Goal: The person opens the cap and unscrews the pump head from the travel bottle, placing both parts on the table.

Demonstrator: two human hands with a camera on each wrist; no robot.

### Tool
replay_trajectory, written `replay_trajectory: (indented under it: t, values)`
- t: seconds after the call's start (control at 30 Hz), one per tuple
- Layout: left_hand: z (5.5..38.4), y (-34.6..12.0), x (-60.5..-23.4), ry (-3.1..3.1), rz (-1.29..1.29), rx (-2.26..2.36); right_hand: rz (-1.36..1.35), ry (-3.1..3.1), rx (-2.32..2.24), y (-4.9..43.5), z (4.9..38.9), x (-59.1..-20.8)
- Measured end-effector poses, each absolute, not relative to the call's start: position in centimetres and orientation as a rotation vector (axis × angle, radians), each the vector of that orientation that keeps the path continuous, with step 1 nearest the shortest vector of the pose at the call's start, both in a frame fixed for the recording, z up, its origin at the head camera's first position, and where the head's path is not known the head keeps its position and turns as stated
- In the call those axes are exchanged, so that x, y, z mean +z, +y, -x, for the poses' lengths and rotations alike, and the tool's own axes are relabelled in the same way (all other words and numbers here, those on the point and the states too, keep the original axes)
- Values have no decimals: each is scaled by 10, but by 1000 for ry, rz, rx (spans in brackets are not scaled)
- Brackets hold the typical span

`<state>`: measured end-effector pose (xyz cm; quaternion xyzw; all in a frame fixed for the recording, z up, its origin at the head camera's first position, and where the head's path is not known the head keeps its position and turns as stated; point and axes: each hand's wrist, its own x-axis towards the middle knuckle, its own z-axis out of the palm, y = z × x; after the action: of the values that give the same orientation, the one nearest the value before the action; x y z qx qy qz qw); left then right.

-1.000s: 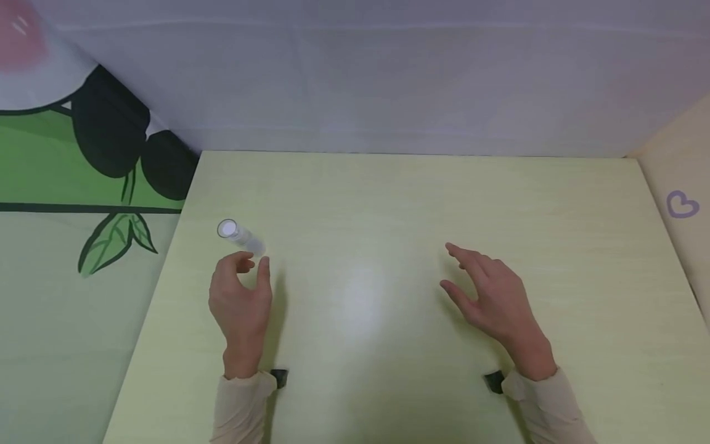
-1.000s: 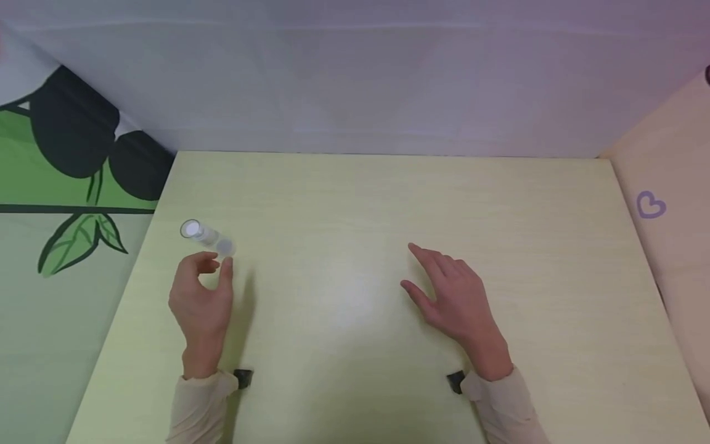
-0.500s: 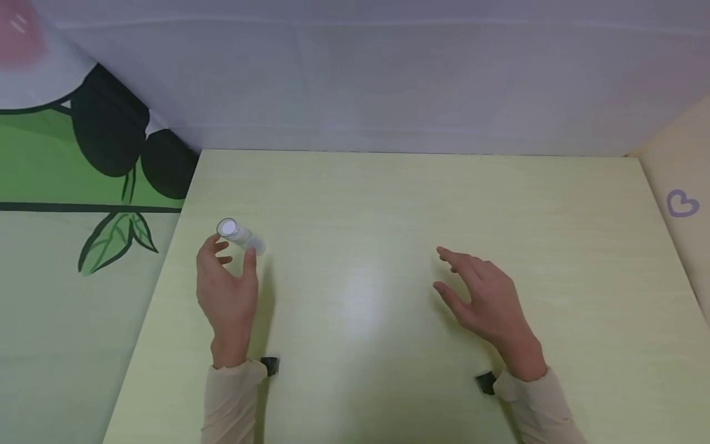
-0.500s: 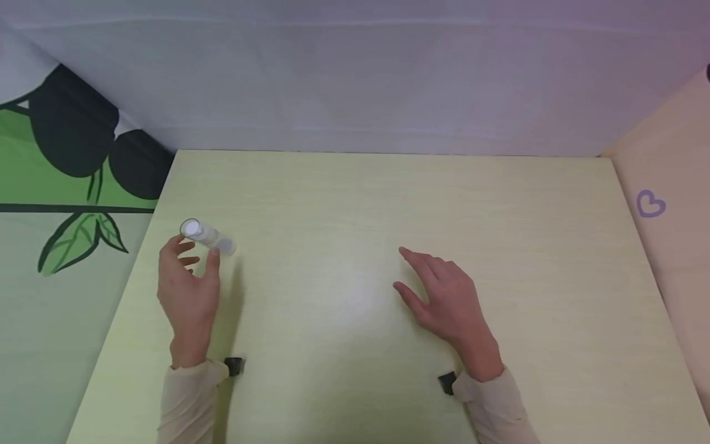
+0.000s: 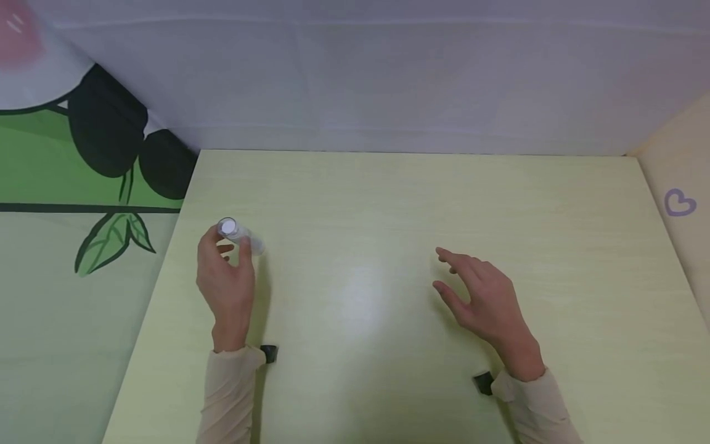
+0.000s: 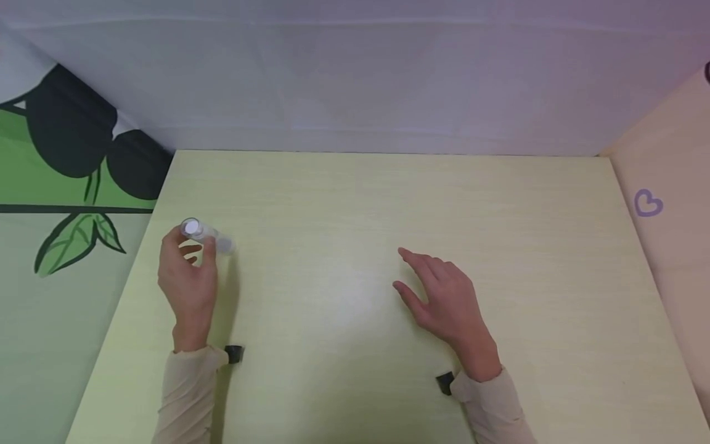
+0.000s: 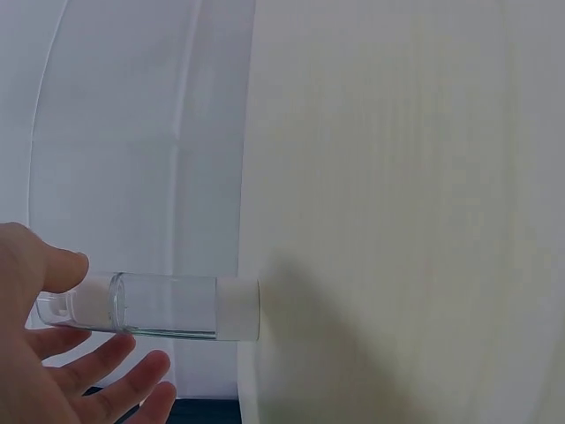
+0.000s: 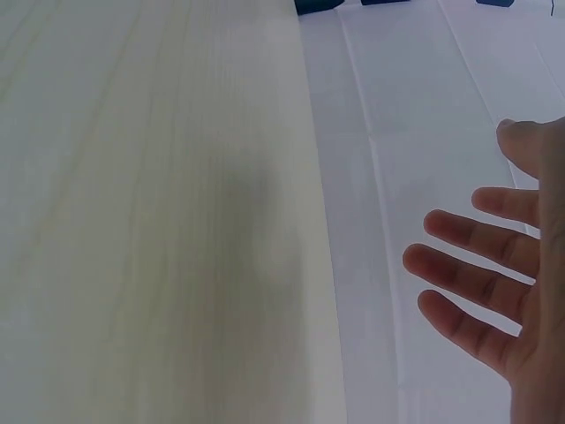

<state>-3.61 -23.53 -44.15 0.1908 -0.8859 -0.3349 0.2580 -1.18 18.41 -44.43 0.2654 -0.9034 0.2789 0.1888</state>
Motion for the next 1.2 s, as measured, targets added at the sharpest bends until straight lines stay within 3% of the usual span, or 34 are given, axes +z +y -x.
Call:
replay_trajectory:
  t: [0.6,1.2]
  values:
    - [35,-234,-442,-2383,-415,-1047,-744,-2550,802,179,8,-443]
    - [28,-201,-441,-2230,-221,-1290,-800,-2527,877,167,6,-441]
